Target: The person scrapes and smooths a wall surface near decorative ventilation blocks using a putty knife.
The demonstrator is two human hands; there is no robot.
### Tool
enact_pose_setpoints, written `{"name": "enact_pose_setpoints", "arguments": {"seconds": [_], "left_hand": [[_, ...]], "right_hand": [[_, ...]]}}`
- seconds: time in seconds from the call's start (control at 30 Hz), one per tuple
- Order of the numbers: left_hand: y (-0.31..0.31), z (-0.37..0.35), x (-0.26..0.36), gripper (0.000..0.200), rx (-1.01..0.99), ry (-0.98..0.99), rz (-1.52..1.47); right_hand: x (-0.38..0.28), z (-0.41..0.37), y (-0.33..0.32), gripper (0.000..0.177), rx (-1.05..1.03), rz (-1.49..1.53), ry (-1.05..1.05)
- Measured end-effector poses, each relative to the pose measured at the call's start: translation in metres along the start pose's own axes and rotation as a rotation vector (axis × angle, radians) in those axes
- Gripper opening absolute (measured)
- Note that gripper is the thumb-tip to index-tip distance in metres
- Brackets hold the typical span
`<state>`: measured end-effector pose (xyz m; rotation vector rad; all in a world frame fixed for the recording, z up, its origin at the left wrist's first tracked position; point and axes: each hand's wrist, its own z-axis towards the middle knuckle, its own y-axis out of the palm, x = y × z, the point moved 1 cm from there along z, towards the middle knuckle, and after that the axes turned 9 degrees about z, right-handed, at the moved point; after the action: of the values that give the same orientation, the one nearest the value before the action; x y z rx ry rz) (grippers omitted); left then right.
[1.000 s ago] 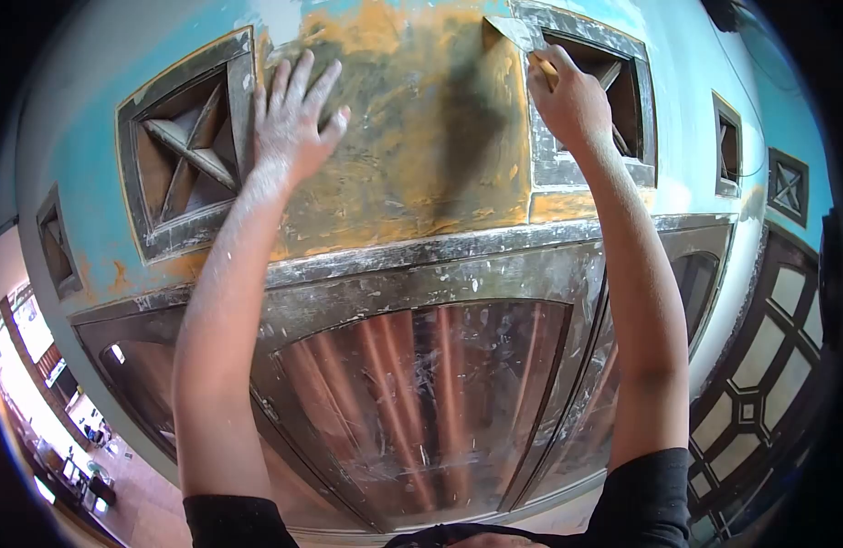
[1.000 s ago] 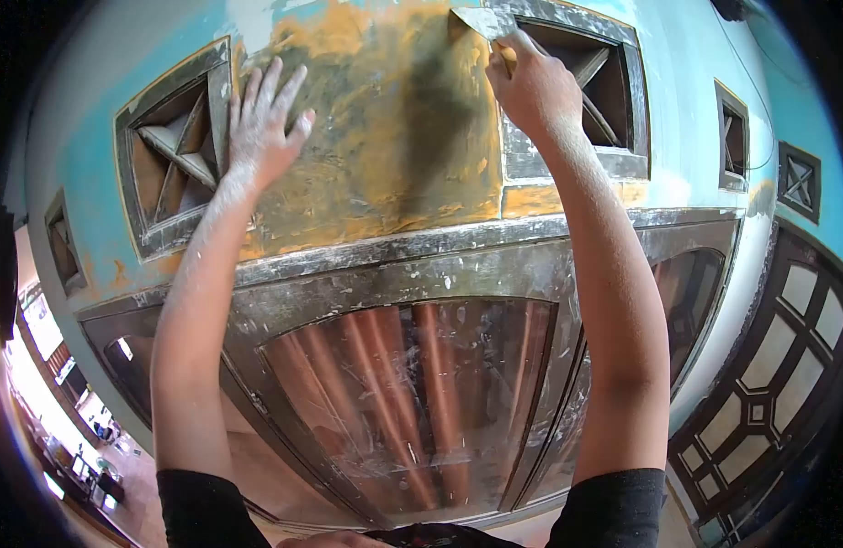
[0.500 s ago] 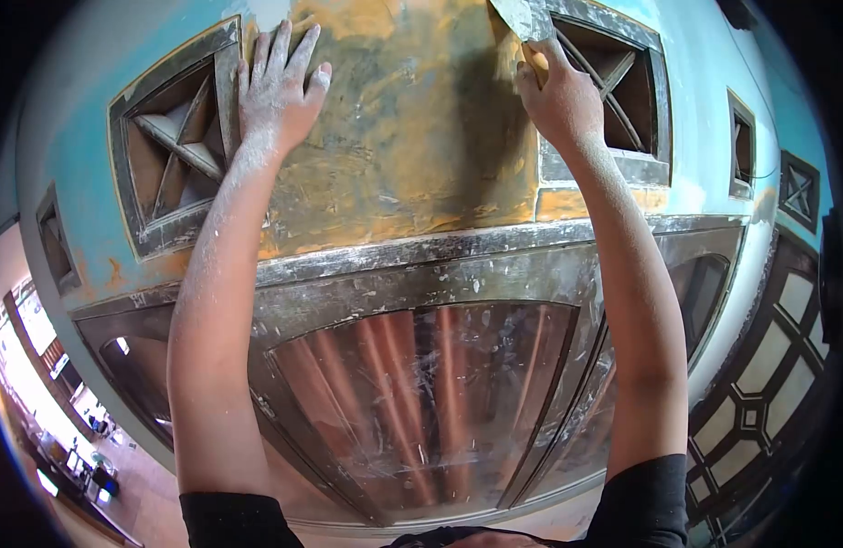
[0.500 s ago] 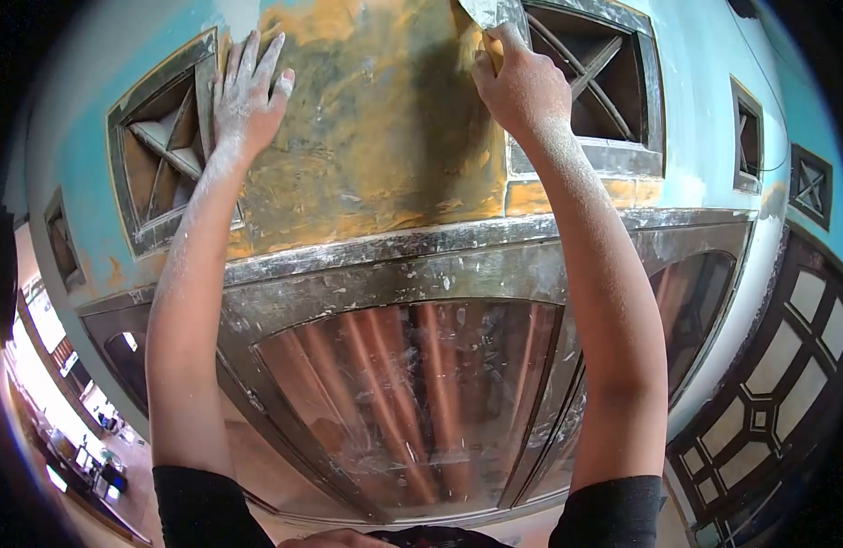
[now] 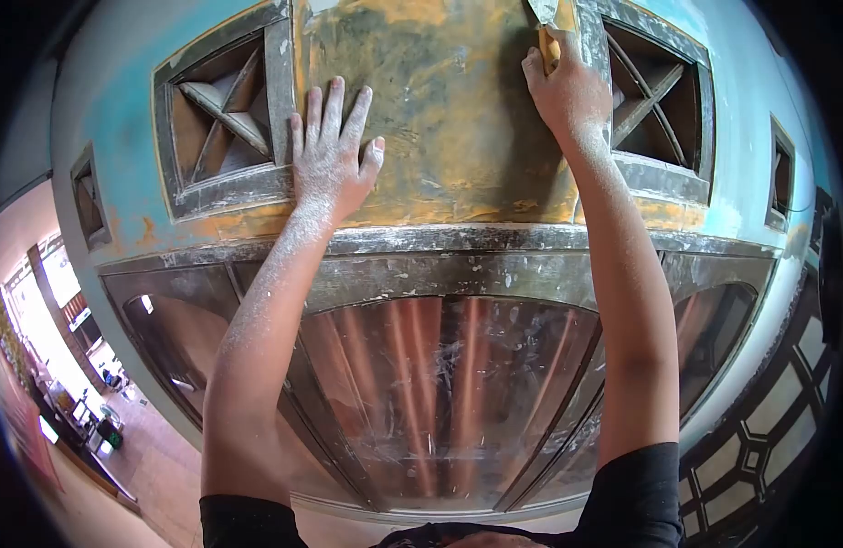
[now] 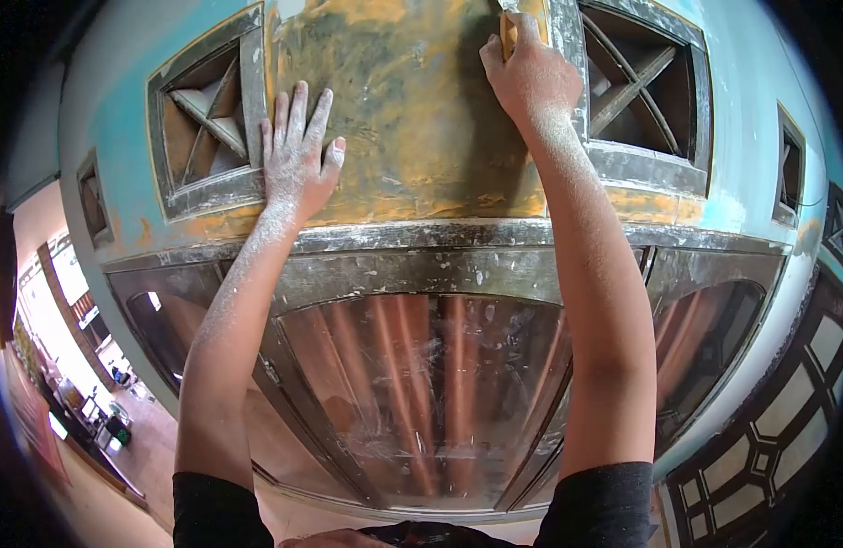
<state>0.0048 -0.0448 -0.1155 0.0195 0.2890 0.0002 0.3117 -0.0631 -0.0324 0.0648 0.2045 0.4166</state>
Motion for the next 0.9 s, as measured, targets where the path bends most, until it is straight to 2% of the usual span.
{"name": "enact_pose_setpoints", "arguments": {"seconds": [0.2, 0.37, 0.43, 0.5, 0.57, 0.63, 0.7, 0.73, 0.77, 0.83, 0.87, 0.9], "left_hand": [[0.0, -0.002, -0.001, 0.07, -0.01, 0.001, -0.035], [0.001, -0.007, 0.001, 0.069, -0.001, -0.012, -0.056], [0.007, -0.013, 0.01, 0.066, 0.025, -0.031, -0.041], [0.002, -0.01, 0.023, 0.063, 0.048, -0.043, -0.024], [-0.001, -0.007, 0.049, 0.059, -0.017, 0.051, -0.043], [-0.015, 0.01, 0.082, 0.062, -0.106, 0.07, -0.345], [-0.026, 0.027, 0.112, 0.065, -0.134, -0.022, -0.644], [-0.031, 0.035, 0.125, 0.065, -0.14, -0.055, -0.779], [-0.033, 0.041, 0.137, 0.067, -0.146, -0.087, -0.915], [-0.038, 0.052, 0.144, 0.063, -0.127, -0.158, -0.889], [-0.044, 0.058, 0.143, 0.062, -0.212, -0.254, -1.024], [-0.049, 0.063, 0.142, 0.06, -0.298, -0.349, -1.158]], "right_hand": [[-0.012, 0.025, -0.003, 0.049, -0.036, 0.012, -0.091], [-0.013, -0.028, -0.006, 0.044, -0.105, 0.006, -0.051], [-0.01, -0.045, -0.005, 0.043, -0.101, 0.052, -0.204], [-0.008, -0.053, -0.006, 0.043, -0.067, 0.07, -0.247], [-0.008, -0.061, -0.007, 0.044, -0.138, 0.165, -0.312], [-0.009, -0.073, -0.006, 0.045, -0.186, 0.194, -0.327], [-0.014, -0.085, -0.005, 0.048, -0.154, 0.267, -0.441], [-0.016, -0.089, -0.008, 0.052, -0.309, 0.294, -0.268], [-0.017, -0.093, -0.004, 0.052, -0.309, 0.292, -0.266], [-0.017, -0.101, 0.009, 0.056, -0.03, 0.482, -0.286], [-0.02, -0.104, 0.006, 0.063, -0.127, 0.511, -0.234], [-0.02, -0.1, 0.001, 0.063, -0.122, 0.51, -0.234]]}}
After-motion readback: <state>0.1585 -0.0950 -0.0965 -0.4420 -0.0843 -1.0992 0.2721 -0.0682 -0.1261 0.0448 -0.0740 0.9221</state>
